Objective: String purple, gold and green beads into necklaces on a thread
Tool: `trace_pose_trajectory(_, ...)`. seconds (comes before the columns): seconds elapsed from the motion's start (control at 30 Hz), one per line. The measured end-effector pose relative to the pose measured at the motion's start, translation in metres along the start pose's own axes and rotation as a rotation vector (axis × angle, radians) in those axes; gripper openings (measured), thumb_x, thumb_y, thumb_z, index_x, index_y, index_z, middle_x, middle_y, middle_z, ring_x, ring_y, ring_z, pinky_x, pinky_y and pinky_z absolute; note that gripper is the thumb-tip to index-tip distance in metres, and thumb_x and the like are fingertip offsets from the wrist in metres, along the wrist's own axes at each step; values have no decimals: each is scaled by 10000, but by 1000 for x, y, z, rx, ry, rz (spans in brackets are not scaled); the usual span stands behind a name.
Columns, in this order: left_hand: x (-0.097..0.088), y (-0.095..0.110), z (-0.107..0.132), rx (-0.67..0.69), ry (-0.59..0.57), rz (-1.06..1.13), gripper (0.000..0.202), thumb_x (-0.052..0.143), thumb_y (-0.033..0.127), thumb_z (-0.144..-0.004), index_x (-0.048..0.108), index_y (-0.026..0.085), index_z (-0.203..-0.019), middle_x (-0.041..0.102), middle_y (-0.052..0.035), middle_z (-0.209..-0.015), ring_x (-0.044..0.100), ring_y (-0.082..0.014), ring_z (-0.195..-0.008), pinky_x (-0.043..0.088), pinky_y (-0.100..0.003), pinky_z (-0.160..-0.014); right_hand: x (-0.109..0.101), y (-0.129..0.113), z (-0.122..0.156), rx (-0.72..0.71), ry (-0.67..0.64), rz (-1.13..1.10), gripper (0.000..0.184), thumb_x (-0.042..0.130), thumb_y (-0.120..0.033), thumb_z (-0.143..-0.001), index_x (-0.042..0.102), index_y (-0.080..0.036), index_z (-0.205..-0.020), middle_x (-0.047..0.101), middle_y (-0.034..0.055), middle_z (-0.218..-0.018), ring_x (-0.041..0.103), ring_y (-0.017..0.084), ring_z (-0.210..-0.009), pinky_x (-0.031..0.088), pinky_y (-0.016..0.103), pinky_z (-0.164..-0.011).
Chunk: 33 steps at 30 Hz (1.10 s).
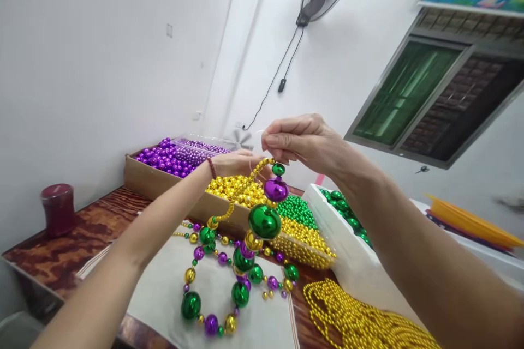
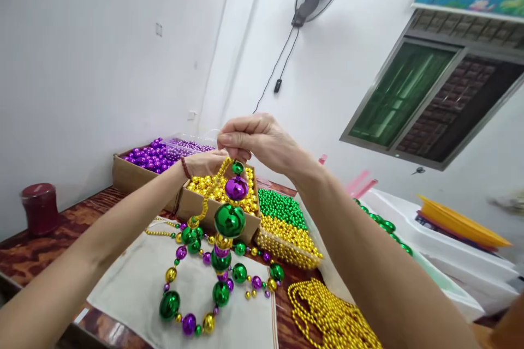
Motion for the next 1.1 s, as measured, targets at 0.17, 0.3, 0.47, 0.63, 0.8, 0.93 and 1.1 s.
trace_pose_trajectory(0.17, 88, 23, -12, 8, -503, 224, 707, 689, 736, -665, 709, 170, -1089, 744, -137, -1061, 658, -312, -1112, 440, -468, -1034, -9, -20, -3, -1, 1, 86, 216, 727, -341, -810, 689, -158, -701, 524, -20, -516, 445, 66, -480, 338, 222, -437)
trace_pose_trajectory(0.3, 92, 34, -10, 60, -424, 354, 637, 701, 667, -705, 674, 197, -1135, 741, -95, -940, 693, -293, -980, 457, -489, -987, -26, -23, -1, 11, 78, 168, 206, 727, -324, -800, 686, -164, -676, 551, -8, -541, 470, 74, -491, 383, 228, -458)
trace_pose_trajectory(0.47, 72, 49, -15, 85, -221, 236, 551, 719, 570, -748, 648, 161, -1111, 676, -77, -937, 635, -167, -779, 492, -359, -824, -57, -19, -4, 64, 225, 249, 163, 734, -285, -774, 690, -167, -670, 559, 8, -537, 481, 88, -486, 421, 246, -459)
trace_pose_trajectory(0.63, 53, 75, -23, 166, 174, -185, 336, 771, 298, -716, 588, 154, -957, 610, -30, -870, 563, -100, -708, 432, -292, -723, -78, -13, -7, 255, 288, 484, 153, 754, -232, -754, 680, -155, -644, 577, 35, -543, 500, 109, -485, 436, 269, -447)
trace_pose_trajectory(0.8, 53, 94, -11, 246, 560, -487, 343, 769, 307, -721, 538, 163, -928, 590, -32, -816, 560, -131, -708, 416, -302, -673, -84, -16, -11, 393, 354, 713, 149, 660, -92, -759, 680, -144, -621, 602, 39, -561, 495, 111, -469, 450, 288, -471)
trace_pose_trajectory(0.93, 63, 102, -9, 262, 381, -260, 357, 688, 463, -820, 570, 134, -895, 620, -73, -852, 574, -132, -743, 445, -310, -712, -93, -20, -14, 400, 392, 705, 141, 663, -92, -772, 679, -140, -640, 592, 37, -560, 487, 106, -484, 454, 283, -488)
trace_pose_trajectory(1.1, 62, 110, -14, 299, 156, -70, 222, 683, 342, -838, 616, 147, -920, 667, -67, -955, 606, -131, -848, 462, -296, -789, -99, -31, -20, 281, 390, 613, 101, 699, -168, -783, 682, -144, -686, 591, 31, -563, 497, 99, -506, 445, 246, -471)
Point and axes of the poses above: each hand's wrist, its own z-axis away from the middle knuckle, its own x-axis out of the palm, y = z × x, the point moved 7 cm from there along -z, towards the middle knuckle
